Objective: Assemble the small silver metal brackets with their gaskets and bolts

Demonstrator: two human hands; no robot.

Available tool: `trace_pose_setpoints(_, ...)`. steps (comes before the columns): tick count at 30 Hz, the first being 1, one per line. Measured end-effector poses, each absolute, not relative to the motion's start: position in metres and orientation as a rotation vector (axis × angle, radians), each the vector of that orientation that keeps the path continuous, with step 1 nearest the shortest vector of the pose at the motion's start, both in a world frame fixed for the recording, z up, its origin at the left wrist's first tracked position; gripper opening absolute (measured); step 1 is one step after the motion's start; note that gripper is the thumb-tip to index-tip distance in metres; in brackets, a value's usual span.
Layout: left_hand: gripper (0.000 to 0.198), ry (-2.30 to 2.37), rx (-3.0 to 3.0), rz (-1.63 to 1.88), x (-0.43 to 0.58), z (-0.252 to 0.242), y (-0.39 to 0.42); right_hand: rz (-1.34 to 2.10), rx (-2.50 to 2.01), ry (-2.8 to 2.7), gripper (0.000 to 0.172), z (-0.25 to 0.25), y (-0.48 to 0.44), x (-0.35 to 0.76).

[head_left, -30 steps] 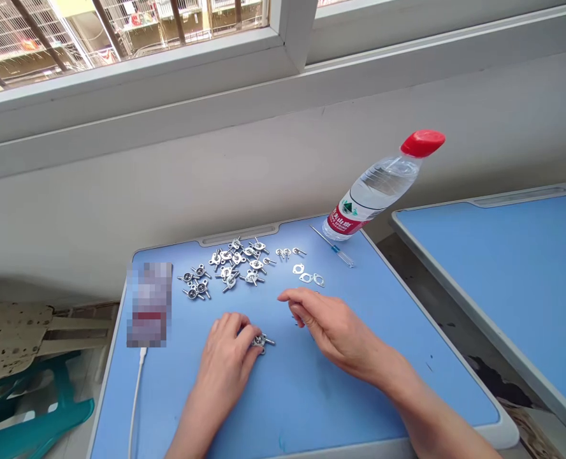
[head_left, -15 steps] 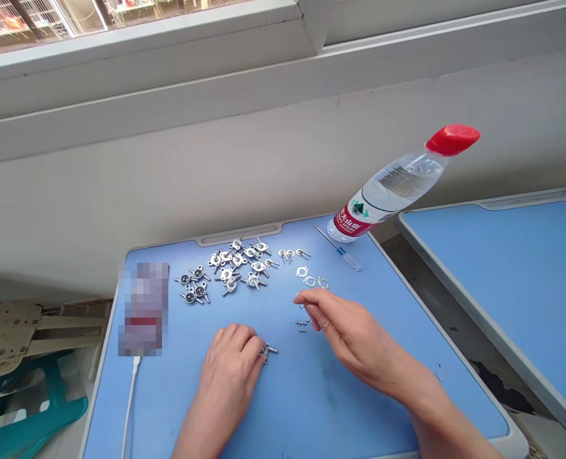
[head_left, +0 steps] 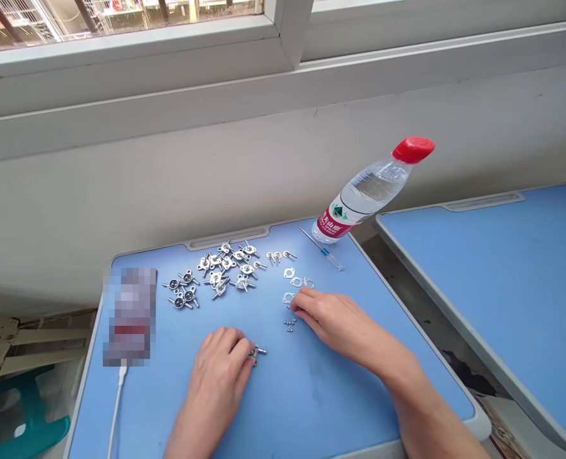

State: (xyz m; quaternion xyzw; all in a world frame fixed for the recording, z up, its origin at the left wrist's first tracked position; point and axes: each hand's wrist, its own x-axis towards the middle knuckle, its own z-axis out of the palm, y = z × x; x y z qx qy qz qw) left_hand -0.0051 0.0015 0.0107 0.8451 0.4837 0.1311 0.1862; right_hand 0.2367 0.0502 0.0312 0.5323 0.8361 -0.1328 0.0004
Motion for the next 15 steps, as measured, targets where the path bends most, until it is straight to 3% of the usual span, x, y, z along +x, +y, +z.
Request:
trace_pose_setpoints(7, 0.013, 1.365, 2.384, 0.39, -0.006, 0.012, 0.001, -0.308, 1.683, 2.622, 0.017, 0.025, 0.054, 0.232)
trace_pose_setpoints(15, 0.014, 1.375, 2.381, 0.341, -0.006, 0.012, 0.001, -0.294, 1.662, 2.658, 0.024, 0.017, 0.052, 0.228)
